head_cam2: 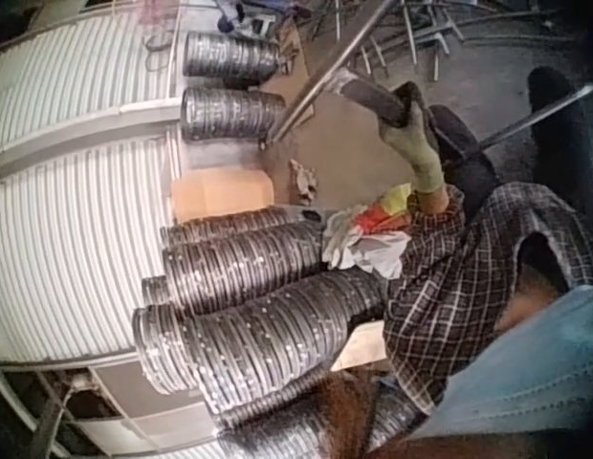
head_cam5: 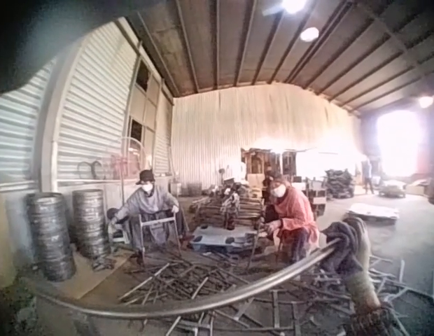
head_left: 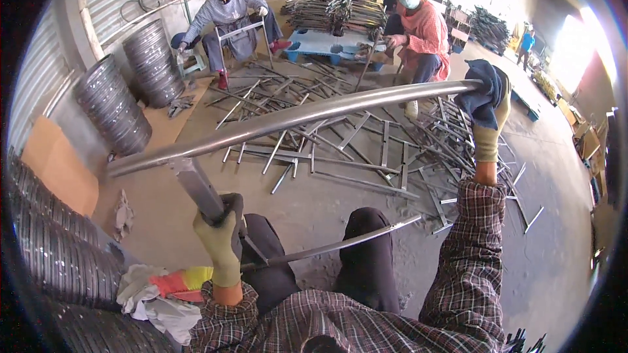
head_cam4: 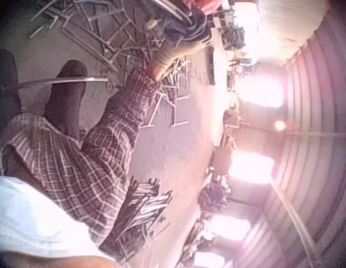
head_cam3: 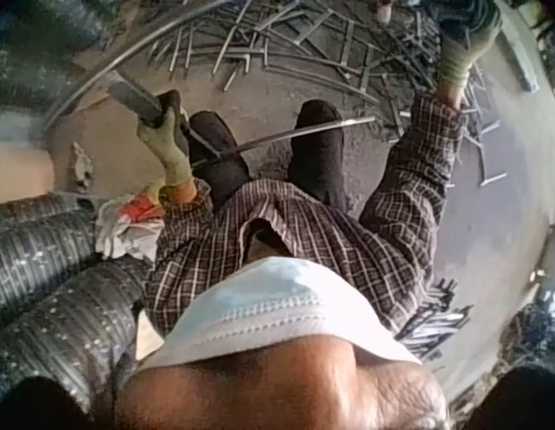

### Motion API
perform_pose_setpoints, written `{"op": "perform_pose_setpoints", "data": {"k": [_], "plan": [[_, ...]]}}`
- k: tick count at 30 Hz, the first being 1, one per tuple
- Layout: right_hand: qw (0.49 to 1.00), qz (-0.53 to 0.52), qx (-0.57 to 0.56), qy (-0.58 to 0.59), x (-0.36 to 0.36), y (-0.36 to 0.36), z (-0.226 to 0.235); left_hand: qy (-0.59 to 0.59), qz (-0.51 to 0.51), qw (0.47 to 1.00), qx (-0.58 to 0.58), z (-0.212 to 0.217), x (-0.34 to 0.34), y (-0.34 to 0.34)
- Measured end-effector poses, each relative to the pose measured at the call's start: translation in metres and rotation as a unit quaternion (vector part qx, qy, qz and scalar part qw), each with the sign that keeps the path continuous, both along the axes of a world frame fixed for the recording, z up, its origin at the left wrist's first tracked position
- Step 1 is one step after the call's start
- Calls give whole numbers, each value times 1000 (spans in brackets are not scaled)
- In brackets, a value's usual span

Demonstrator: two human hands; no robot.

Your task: Wiping and polishing metal frame components using steel wool and a cloth to remove residues or burrs.

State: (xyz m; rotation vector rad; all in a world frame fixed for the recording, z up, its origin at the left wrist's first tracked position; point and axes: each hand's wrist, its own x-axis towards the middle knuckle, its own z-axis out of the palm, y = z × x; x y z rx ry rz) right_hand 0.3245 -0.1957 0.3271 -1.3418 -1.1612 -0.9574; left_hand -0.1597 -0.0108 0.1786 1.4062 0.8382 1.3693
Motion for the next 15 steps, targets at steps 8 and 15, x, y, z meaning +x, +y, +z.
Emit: {"op": "perform_pose_setpoints", "data": {"k": [8,15], "plan": [[999,-1,-21,-32,0,1,4,-6,25,998,50,-23,-7,15],[978,-140,-35,-153,-2,-10,3,66,66,988,121,-35,-16,11]]}}
